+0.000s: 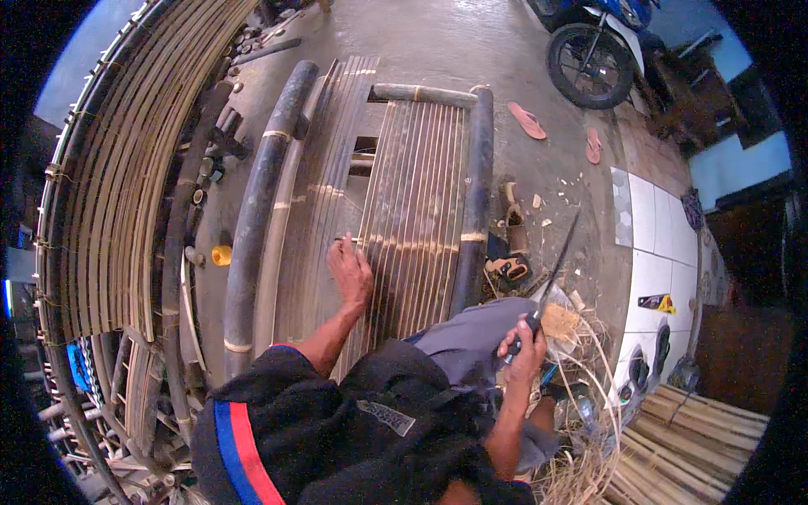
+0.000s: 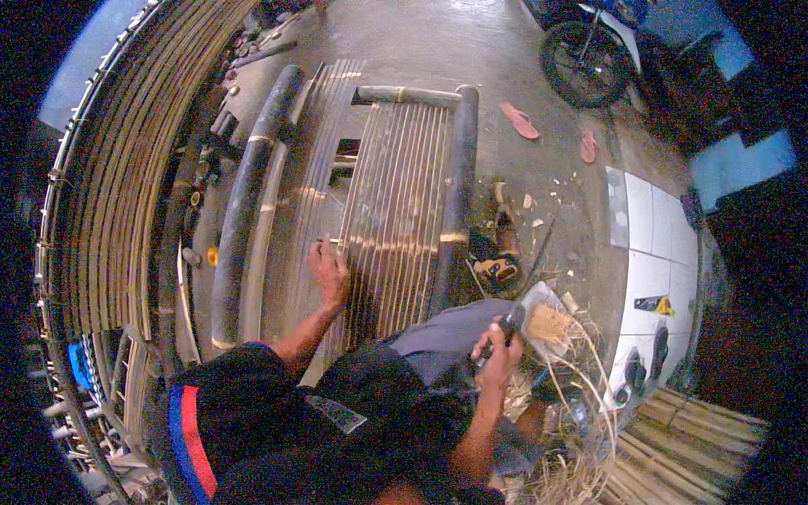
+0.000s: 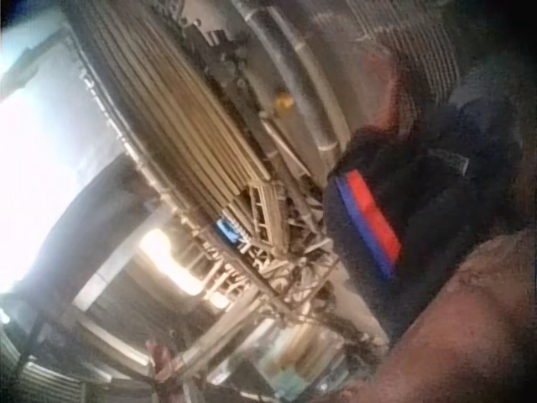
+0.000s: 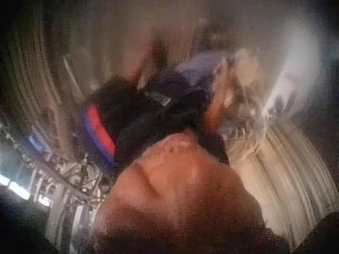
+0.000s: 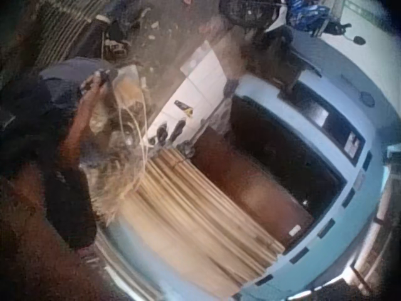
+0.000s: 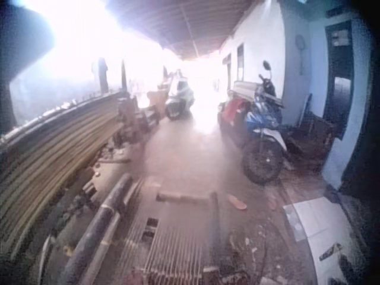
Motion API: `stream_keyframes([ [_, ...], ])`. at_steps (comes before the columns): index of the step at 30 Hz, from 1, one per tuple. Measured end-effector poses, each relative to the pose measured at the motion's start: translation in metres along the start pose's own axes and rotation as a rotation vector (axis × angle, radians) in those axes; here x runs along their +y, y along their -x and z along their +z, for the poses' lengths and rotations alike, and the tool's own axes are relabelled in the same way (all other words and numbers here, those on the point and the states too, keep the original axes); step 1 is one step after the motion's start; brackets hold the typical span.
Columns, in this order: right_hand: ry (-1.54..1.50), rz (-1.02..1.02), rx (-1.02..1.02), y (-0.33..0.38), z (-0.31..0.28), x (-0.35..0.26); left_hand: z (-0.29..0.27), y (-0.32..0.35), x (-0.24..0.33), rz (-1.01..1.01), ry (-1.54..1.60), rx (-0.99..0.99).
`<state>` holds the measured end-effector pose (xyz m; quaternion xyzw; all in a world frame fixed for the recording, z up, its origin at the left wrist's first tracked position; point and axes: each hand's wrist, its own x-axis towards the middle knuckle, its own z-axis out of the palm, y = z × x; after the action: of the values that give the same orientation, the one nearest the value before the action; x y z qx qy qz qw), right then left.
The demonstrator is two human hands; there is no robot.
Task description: The person sits on the floor and weaves thin bamboo strips into a larger bamboo frame using a knife to trim and adjust the strips. The person repeatedly inserts and aligns the strips within the frame.
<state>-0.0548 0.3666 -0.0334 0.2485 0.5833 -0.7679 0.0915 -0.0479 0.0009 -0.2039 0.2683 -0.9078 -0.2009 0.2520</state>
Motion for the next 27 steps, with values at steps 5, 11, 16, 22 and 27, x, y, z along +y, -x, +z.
stream_keyframes([
  [5,-0.067,-0.041,0.139,0.053,-0.053,0.024,-0.032,-0.061,-0.01,-0.028,-0.296,-0.185],
  [11,-0.128,-0.102,0.257,0.088,-0.079,0.063,-0.027,-0.087,-0.048,0.143,-0.44,-0.279],
  [16,-0.217,-0.084,0.314,0.111,-0.079,0.078,-0.021,-0.092,-0.048,0.182,-0.468,-0.358],
  [22,-0.231,-0.07,0.353,0.112,-0.085,0.102,-0.022,-0.087,-0.037,0.163,-0.376,-0.33],
  [27,-0.2,-0.077,0.307,0.112,-0.074,0.09,-0.013,-0.085,-0.041,0.13,-0.393,-0.326],
])
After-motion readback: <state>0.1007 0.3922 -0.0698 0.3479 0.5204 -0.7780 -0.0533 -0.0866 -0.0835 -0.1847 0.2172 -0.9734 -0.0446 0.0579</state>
